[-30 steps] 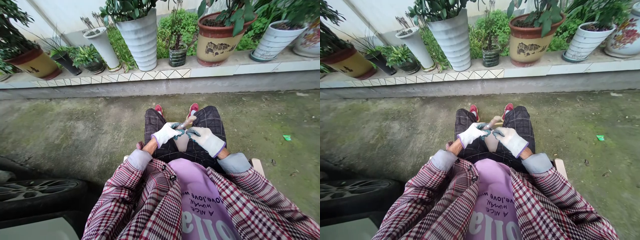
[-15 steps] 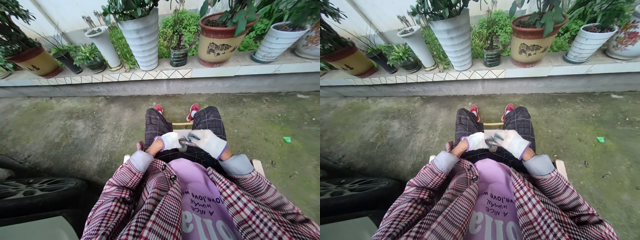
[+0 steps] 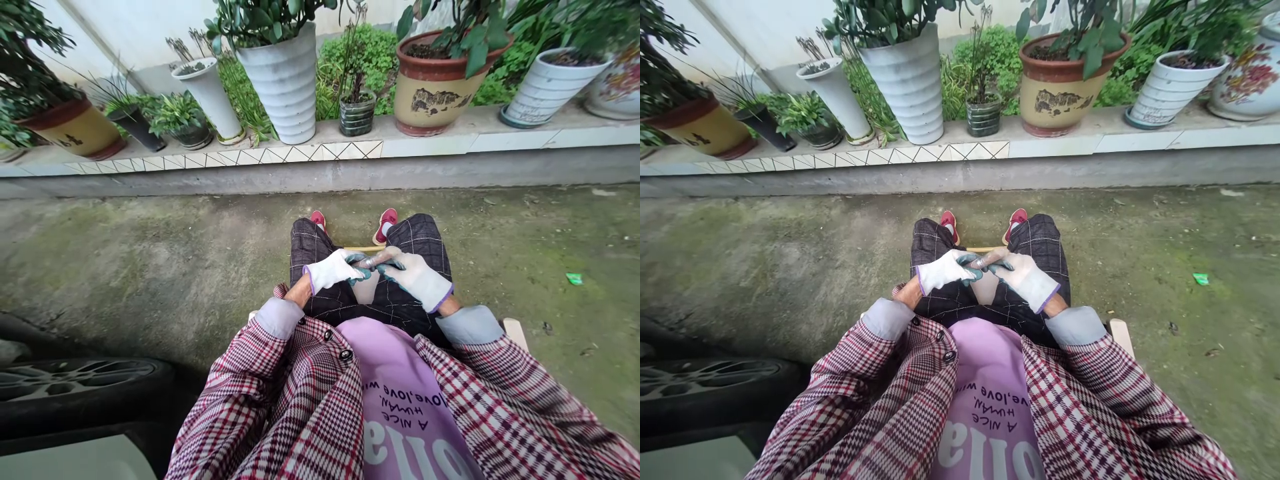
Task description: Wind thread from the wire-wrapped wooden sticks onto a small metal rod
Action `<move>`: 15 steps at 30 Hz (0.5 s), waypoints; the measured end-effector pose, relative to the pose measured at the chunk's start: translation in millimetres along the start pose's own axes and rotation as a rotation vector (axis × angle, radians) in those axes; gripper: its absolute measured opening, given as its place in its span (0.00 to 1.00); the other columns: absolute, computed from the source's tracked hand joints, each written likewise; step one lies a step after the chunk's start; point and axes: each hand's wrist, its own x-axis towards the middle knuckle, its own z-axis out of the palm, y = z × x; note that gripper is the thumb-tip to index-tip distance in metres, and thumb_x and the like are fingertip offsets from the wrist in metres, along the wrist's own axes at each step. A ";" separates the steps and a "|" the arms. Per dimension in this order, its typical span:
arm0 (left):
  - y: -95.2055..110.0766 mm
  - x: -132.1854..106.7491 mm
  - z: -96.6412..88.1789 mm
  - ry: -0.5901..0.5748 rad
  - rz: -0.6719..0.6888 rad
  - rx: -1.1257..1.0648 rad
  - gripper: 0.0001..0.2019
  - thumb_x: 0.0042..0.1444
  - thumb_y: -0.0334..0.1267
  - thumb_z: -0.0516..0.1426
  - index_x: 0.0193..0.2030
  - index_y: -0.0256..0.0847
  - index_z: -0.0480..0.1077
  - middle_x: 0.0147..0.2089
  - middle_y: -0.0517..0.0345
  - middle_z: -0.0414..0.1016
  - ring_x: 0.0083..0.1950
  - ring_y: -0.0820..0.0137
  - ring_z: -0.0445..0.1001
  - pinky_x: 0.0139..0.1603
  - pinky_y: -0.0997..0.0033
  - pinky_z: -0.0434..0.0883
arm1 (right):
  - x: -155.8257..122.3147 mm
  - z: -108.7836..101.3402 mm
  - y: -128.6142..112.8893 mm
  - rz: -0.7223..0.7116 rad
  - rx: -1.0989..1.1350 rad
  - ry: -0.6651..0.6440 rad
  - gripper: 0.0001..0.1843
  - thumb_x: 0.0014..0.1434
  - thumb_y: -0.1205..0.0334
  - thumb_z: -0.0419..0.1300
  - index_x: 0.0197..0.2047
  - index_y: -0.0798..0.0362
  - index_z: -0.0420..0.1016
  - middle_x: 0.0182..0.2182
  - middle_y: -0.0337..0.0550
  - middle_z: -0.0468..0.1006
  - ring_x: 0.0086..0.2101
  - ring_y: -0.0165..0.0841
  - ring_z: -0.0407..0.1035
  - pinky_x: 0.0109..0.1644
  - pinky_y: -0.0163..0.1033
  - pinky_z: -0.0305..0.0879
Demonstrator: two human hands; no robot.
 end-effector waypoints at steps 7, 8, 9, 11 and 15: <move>1.0 10.4 -0.7 0.256 -0.044 -0.319 0.14 0.47 0.35 0.63 0.41 0.31 0.75 0.29 0.59 0.71 0.25 0.80 0.65 0.26 0.79 0.65 | -0.5 10.1 4.6 -0.038 -0.188 0.011 0.11 0.64 0.63 0.55 0.44 0.53 0.79 0.44 0.46 0.82 0.43 0.37 0.76 0.50 0.41 0.69; -2.0 11.6 -2.8 0.302 -0.035 -0.359 0.14 0.47 0.36 0.63 0.41 0.32 0.74 0.29 0.60 0.70 0.24 0.80 0.64 0.25 0.78 0.65 | -1.4 12.7 4.8 -0.043 -0.206 0.003 0.12 0.64 0.63 0.55 0.45 0.53 0.79 0.44 0.46 0.82 0.42 0.37 0.76 0.49 0.40 0.69; -5.2 13.2 -5.1 0.342 -0.023 -0.365 0.14 0.48 0.38 0.63 0.40 0.32 0.74 0.29 0.60 0.70 0.24 0.80 0.63 0.25 0.78 0.65 | -2.6 15.5 4.3 -0.046 -0.229 -0.012 0.12 0.64 0.63 0.56 0.45 0.53 0.79 0.44 0.45 0.82 0.42 0.37 0.76 0.48 0.40 0.69; -10.5 16.6 -9.1 0.395 0.008 -0.237 0.14 0.49 0.40 0.62 0.40 0.33 0.74 0.29 0.60 0.70 0.25 0.79 0.64 0.28 0.76 0.65 | -5.9 20.9 1.0 -0.055 -0.286 -0.058 0.12 0.65 0.62 0.55 0.45 0.52 0.79 0.44 0.46 0.83 0.41 0.37 0.76 0.47 0.40 0.69; -14.2 17.1 -7.8 0.321 0.046 0.311 0.11 0.47 0.38 0.62 0.38 0.38 0.77 0.32 0.57 0.75 0.34 0.70 0.71 0.39 0.72 0.68 | -12.0 22.8 -9.4 -0.112 -0.420 -0.153 0.14 0.68 0.62 0.51 0.44 0.54 0.79 0.43 0.49 0.82 0.41 0.38 0.76 0.47 0.40 0.68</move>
